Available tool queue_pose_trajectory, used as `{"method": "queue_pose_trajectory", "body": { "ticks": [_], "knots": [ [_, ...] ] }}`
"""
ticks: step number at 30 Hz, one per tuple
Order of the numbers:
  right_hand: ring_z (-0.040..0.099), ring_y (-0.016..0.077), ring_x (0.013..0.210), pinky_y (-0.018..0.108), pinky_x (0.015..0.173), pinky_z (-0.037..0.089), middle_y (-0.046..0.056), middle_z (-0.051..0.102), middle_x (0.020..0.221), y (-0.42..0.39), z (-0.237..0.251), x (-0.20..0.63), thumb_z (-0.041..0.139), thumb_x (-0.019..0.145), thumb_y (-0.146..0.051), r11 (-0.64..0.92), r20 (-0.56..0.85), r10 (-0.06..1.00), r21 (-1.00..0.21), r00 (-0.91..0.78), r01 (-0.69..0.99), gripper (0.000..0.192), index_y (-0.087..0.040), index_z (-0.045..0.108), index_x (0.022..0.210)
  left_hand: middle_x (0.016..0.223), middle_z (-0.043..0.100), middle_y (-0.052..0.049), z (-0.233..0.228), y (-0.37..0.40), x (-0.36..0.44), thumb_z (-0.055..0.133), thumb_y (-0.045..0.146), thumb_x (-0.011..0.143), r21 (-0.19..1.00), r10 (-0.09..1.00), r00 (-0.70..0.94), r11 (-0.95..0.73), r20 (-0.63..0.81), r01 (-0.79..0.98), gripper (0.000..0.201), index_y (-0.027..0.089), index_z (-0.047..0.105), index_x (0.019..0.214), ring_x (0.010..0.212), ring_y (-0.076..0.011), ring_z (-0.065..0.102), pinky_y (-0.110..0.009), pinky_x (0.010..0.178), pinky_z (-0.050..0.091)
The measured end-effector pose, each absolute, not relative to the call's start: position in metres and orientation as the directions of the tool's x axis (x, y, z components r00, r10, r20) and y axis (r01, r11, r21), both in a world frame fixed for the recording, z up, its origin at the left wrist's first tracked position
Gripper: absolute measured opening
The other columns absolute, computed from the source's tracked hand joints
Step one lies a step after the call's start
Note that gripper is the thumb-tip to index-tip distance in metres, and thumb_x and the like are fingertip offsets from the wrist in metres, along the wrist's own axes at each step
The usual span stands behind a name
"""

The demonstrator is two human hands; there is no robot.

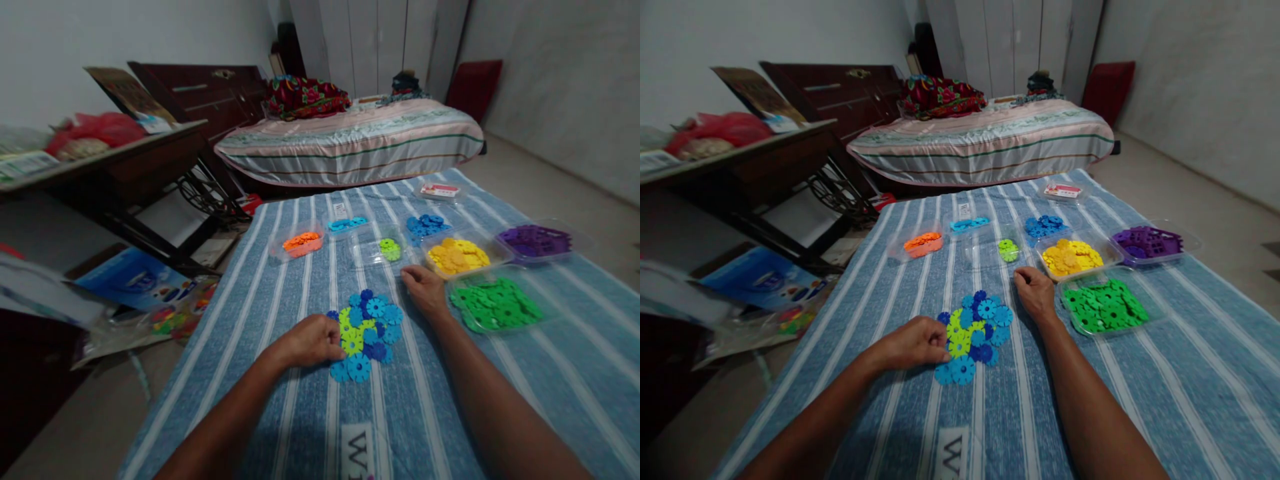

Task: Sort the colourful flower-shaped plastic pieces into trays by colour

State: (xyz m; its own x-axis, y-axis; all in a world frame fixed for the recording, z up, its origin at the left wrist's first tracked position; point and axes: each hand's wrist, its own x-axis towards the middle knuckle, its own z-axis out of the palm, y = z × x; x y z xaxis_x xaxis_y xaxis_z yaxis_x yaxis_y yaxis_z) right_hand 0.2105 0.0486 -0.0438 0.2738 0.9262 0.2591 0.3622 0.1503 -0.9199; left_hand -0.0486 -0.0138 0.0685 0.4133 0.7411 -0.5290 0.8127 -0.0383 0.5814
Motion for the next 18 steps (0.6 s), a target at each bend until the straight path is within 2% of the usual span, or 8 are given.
{"method": "queue_pose_trajectory", "body": {
  "ticks": [4, 7, 9, 15, 16, 18],
  "knots": [
    [0.064, 0.0218, 0.075, 0.034, 0.076, 0.049, 0.004, 0.072, 0.078, 0.048, -0.043, 0.211, 0.052, 0.077, -0.044, 0.151, 0.261, 0.929, -0.915, 0.262, 0.373, 0.033, -0.019, 0.073, 0.078, 0.059, 0.051, 0.005, 0.075, -0.028, -0.040, 0.069, 0.025, 0.062, 0.400, 0.726, 0.377, -0.153, -0.575, 0.904, 0.018, 0.019, 0.052, 0.061, 0.056, -0.0115, 0.043, -0.026, 0.053, 0.024],
    [0.064, 0.0217, 0.075, 0.034, 0.076, 0.049, 0.005, 0.072, 0.077, 0.047, -0.042, 0.211, 0.052, 0.077, -0.044, 0.153, 0.265, 0.927, -0.913, 0.264, 0.379, 0.033, -0.019, 0.073, 0.078, 0.059, 0.048, 0.005, 0.076, -0.031, -0.038, 0.066, 0.021, 0.062, 0.357, 0.724, 0.375, -0.189, -0.578, 0.915, 0.017, 0.019, 0.050, 0.061, 0.055, -0.0111, 0.040, -0.026, 0.053, 0.023],
    [0.064, 0.0218, 0.075, 0.034, 0.076, 0.049, 0.005, 0.072, 0.077, 0.047, -0.042, 0.211, 0.052, 0.076, -0.044, 0.152, 0.262, 0.927, -0.915, 0.267, 0.373, 0.033, -0.019, 0.073, 0.078, 0.057, 0.047, 0.005, 0.073, -0.030, -0.042, 0.066, 0.019, 0.062, 0.409, 0.706, 0.387, -0.151, -0.593, 0.900, 0.017, 0.019, 0.049, 0.059, 0.055, -0.0105, 0.040, -0.025, 0.053, 0.024],
    [0.065, 0.0222, 0.076, 0.034, 0.077, 0.049, 0.006, 0.073, 0.081, 0.049, -0.045, 0.210, 0.052, 0.076, -0.046, 0.141, 0.250, 0.930, -0.919, 0.268, 0.368, 0.035, -0.018, 0.073, 0.080, 0.052, 0.050, 0.005, 0.064, -0.011, -0.062, 0.075, 0.031, 0.058, 0.705, 0.579, 0.537, 0.095, -0.613, 0.703, 0.025, 0.016, 0.055, 0.056, 0.052, -0.0086, 0.043, -0.022, 0.051, 0.029],
    [0.065, 0.0223, 0.076, 0.034, 0.077, 0.049, 0.006, 0.073, 0.081, 0.049, -0.045, 0.210, 0.052, 0.076, -0.046, 0.138, 0.249, 0.930, -0.919, 0.270, 0.370, 0.035, -0.018, 0.073, 0.080, 0.050, 0.050, 0.005, 0.066, -0.003, -0.062, 0.077, 0.032, 0.057, 0.736, 0.590, 0.547, 0.123, -0.594, 0.666, 0.027, 0.015, 0.056, 0.055, 0.051, -0.0080, 0.042, -0.022, 0.049, 0.029],
    [0.065, 0.0225, 0.077, 0.035, 0.077, 0.049, 0.006, 0.073, 0.081, 0.049, -0.045, 0.209, 0.052, 0.076, -0.046, 0.134, 0.246, 0.930, -0.919, 0.272, 0.371, 0.035, -0.018, 0.073, 0.080, 0.048, 0.049, 0.005, 0.075, 0.017, -0.059, 0.080, 0.036, 0.056, 0.823, 0.728, 0.490, 0.181, -0.480, 0.538, 0.031, 0.015, 0.057, 0.056, 0.047, -0.0063, 0.040, -0.021, 0.047, 0.028]
  ]
}}
